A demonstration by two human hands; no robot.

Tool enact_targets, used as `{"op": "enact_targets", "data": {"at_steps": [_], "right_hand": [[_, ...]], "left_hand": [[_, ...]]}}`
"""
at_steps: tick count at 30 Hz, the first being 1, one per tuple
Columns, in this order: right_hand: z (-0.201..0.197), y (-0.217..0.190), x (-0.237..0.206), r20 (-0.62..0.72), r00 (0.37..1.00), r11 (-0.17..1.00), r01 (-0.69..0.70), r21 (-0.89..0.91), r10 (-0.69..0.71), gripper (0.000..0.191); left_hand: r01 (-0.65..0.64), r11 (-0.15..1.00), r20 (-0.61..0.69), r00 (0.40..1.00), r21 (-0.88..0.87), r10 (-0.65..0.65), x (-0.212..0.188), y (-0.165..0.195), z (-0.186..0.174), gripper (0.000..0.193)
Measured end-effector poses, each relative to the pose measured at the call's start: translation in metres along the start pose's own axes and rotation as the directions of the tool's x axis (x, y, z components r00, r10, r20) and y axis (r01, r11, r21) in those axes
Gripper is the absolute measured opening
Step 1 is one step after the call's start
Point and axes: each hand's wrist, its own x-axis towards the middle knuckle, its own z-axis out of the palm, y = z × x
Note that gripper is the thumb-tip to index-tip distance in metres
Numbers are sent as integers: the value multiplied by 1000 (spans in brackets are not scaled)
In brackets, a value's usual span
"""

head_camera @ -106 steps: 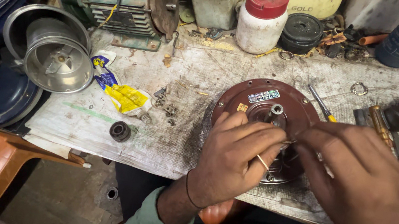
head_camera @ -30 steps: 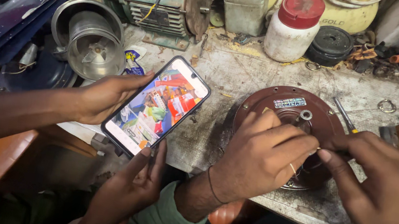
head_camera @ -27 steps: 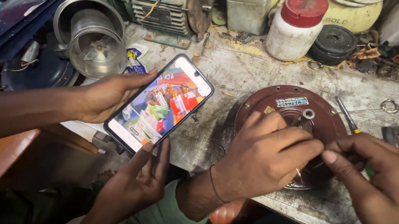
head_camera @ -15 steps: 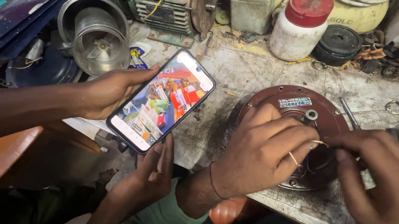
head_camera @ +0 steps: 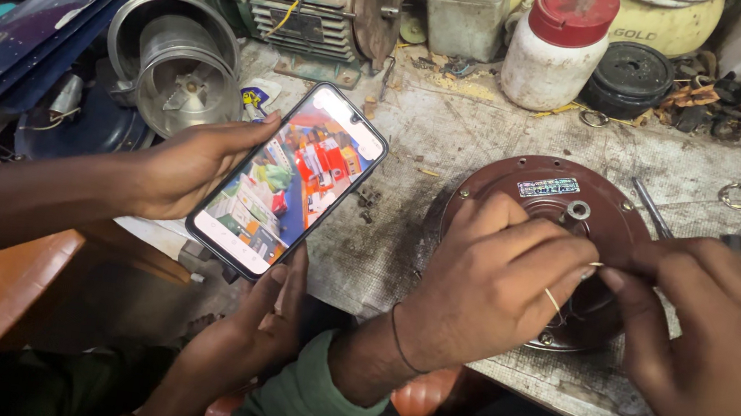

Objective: The person uses a screwdriver to loosen screws on a brown motor housing, then twists and connects wires from a capacitor to the motor terminals. They unwrap a white plastic bracket and secure it to the motor shaft using a screwdriver.

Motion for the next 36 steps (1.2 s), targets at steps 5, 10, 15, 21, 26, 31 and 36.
{"op": "enact_targets", "data": {"at_steps": [5, 10, 15, 21, 26, 31, 36], "right_hand": [[-1, 4, 2, 198, 941, 927, -315, 205, 276, 19], [0, 5, 2, 216, 930, 888, -352, 295, 297, 19], [-1, 6, 2, 235, 923, 893, -362, 269, 303, 18], [3, 9, -1, 231, 921, 880, -374, 292, 315, 20], [8, 16, -1, 280, 899, 846, -419, 330, 336, 22], [3, 15, -1, 269, 918, 860, -375, 346, 292, 22], [-8, 1, 6, 314, 876, 879, -437, 189, 367, 21]], "left_hand": [[-72, 993, 21, 997, 92, 70, -2, 1, 0, 24], [-68, 994, 8, 998, 91, 68, -2, 0, -1, 21], [-68, 994, 13, 998, 86, 67, -1, 0, -2, 20], [-72, 993, 27, 997, 93, 70, -2, 0, -2, 23], [-83, 991, 48, 996, 105, 79, -3, 0, -2, 27], [-94, 991, 46, 995, 95, 90, -3, -1, -4, 26], [-90, 992, 32, 996, 91, 88, -1, 1, -6, 23]]}}
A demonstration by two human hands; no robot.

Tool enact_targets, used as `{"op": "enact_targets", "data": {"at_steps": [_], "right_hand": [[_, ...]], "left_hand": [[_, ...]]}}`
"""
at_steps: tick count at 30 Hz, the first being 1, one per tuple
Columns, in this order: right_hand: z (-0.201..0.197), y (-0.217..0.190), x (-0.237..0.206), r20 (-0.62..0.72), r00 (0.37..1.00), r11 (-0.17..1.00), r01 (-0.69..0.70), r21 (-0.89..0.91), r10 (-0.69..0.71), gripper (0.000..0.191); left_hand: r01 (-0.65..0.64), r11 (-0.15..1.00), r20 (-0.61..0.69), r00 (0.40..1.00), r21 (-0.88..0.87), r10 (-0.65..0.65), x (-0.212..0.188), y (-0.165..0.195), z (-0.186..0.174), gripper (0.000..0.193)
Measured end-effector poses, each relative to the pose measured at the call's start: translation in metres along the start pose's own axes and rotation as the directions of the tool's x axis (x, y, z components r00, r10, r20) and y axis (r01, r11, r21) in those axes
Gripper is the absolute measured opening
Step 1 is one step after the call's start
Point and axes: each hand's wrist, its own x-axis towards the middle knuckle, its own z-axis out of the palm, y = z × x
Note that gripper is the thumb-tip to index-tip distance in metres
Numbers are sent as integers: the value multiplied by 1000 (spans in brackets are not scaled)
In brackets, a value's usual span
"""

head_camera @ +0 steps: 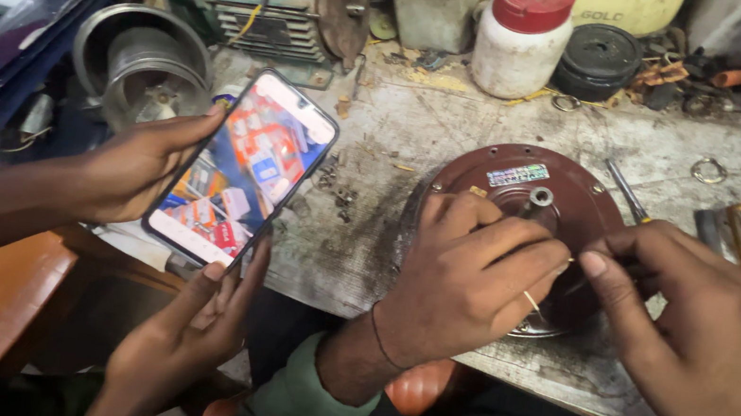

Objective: The person uses a screwdriver to loosen screws on a brown motor housing, then twists and connects wires from a capacitor to the motor terminals. They unwrap a white plastic bracket and secure it to the motor shaft using a screwdriver.

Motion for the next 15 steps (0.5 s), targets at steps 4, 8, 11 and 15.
{"op": "enact_targets", "data": {"at_steps": [4, 8, 11, 15], "right_hand": [[-10, -13, -6, -26, 986, 987, 163, -8, -163, 21], [-14, -20, -14, -124, 928, 935, 339, -105, -350, 23], [-12, -24, -19, -182, 879, 888, 395, -236, -440, 23], [-10, -27, -19, -208, 842, 851, 428, -305, -498, 20]], "left_hand": [[2, 999, -1, 1000, -41, -2, 2, 0, -7, 25], [11, 997, 23, 1000, -80, -9, 3, -1, -11, 30], [16, 996, 27, 1000, -92, -13, 2, 1, -11, 30], [0, 996, -28, 1000, -91, -2, 3, -1, -11, 30]]}}
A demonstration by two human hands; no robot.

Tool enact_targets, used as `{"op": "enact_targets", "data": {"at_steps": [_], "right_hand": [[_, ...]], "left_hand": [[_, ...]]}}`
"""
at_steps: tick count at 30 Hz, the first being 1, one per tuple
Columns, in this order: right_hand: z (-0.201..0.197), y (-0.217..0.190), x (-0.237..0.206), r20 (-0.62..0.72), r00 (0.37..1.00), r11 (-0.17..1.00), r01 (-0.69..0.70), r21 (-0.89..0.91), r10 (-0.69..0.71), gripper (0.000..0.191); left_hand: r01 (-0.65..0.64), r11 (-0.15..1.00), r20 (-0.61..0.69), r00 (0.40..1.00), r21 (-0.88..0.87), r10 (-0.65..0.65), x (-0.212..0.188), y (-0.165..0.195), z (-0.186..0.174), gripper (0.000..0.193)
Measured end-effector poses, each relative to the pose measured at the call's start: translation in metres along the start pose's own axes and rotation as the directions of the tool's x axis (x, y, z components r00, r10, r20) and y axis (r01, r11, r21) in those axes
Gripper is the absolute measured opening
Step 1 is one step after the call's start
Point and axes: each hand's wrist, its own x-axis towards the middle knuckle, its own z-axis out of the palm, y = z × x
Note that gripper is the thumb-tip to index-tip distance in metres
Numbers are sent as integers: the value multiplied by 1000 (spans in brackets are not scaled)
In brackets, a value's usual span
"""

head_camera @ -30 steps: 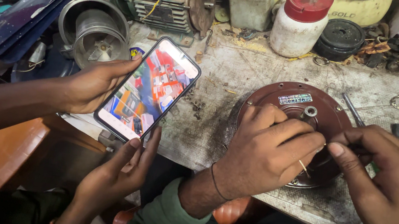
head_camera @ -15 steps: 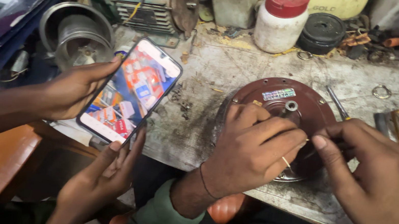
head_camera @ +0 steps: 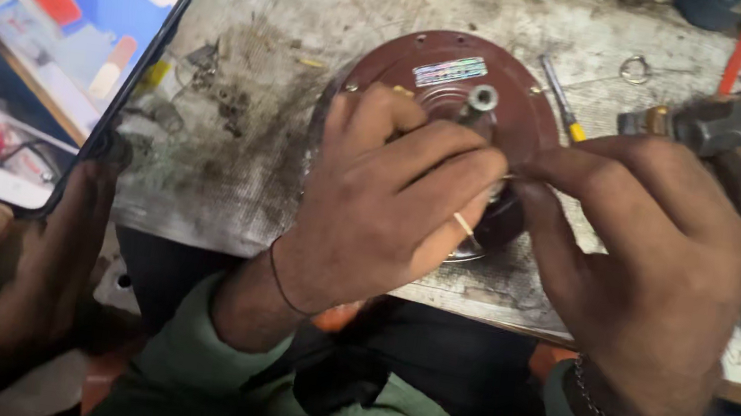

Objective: The person uses a screwdriver to loosen screws on a brown motor housing, then twists and connects wires from a capacitor to the motor terminals. They unwrap a white plastic bracket and secure it to the motor shaft using a screwdriver.

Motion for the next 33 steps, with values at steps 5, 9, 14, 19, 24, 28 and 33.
{"op": "enact_targets", "data": {"at_steps": [5, 9, 14, 19, 24, 28, 33], "right_hand": [[2, 5, -10, -35, 996, 988, 79, -131, -84, 22], [7, 8, -25, -24, 1000, 999, -15, -30, 14, 23], [2, 5, -22, 79, 972, 956, -231, 179, 221, 18], [-3, 6, -2, 174, 985, 956, -44, 290, -7, 35], [-11, 32, 0, 335, 912, 959, 164, 229, -236, 85], [-10, 36, -13, 357, 916, 970, 107, 219, -182, 96], [-8, 32, -12, 313, 924, 967, 164, 193, -219, 99]], "left_hand": [[-13, 1000, -16, 1000, 24, 14, 1, -1, 5, 27], [15, 1000, -19, 1000, 10, -15, -1, 0, 8, 26], [-2, 1000, -21, 1000, 12, 2, -2, 1, 7, 28], [-42, 997, -27, 999, 60, 43, -4, 4, 8, 22], [-77, 990, -20, 997, 115, 80, -5, 5, 10, 15], [-58, 992, -10, 998, 109, 59, -6, 5, 11, 18], [-38, 991, -27, 999, 128, 42, -5, 4, 14, 20]]}}
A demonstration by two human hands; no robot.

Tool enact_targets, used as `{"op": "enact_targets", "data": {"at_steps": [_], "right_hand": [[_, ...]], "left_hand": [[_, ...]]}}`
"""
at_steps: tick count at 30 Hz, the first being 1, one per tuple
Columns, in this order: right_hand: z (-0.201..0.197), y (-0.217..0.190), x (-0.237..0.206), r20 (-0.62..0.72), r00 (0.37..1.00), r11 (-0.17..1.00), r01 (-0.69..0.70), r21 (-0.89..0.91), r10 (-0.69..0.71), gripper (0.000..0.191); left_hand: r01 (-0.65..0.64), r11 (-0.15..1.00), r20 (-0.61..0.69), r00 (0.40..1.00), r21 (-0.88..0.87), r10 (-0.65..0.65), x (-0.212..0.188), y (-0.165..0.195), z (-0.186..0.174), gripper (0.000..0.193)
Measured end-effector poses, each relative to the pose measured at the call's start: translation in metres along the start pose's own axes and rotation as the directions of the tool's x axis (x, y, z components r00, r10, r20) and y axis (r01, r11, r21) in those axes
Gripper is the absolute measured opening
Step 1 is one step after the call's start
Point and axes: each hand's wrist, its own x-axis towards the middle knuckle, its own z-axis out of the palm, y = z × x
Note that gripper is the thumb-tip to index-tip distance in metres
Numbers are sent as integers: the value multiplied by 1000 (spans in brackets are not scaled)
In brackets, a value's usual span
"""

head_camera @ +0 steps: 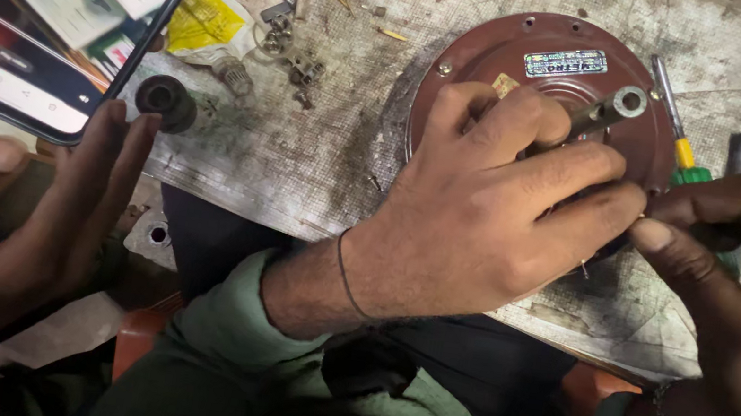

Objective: The person uses a screwdriver to loosen screws on a brown motor housing, then twists and connects wires from a capacitor to the motor terminals. They unwrap a white plastic bracket and secure it to the motor shaft using a screwdriver.

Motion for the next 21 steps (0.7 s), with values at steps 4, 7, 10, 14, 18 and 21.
{"op": "enact_targets", "data": {"at_steps": [4, 7, 10, 14, 18, 21], "right_hand": [[0, -1, 2, -52, 996, 997, 77, -13, -77, 99], [1, -2, 0, -41, 998, 999, 36, -14, -36, 99], [11, -3, -1, -64, 955, 930, -266, 254, 291, 74], [11, 2, -5, 16, 924, 875, -366, 316, 381, 66], [12, 0, -11, -54, 936, 923, -330, 200, 347, 50], [17, -7, -15, -103, 867, 862, -460, 212, 488, 29]], "left_hand": [[2, 1000, 6, 1000, 17, -2, -1, -1, 1, 21], [-3, 1000, 0, 1000, 5, 3, -2, -1, 0, 21], [-37, 999, -17, 999, 3, 37, -3, 0, -2, 20], [-62, 997, -35, 997, 34, 63, -3, 2, -1, 16], [-17, 1000, -26, 1000, 13, 17, -3, 0, -3, 16], [39, 998, -13, 999, -39, -40, -2, -2, -2, 18]]}}
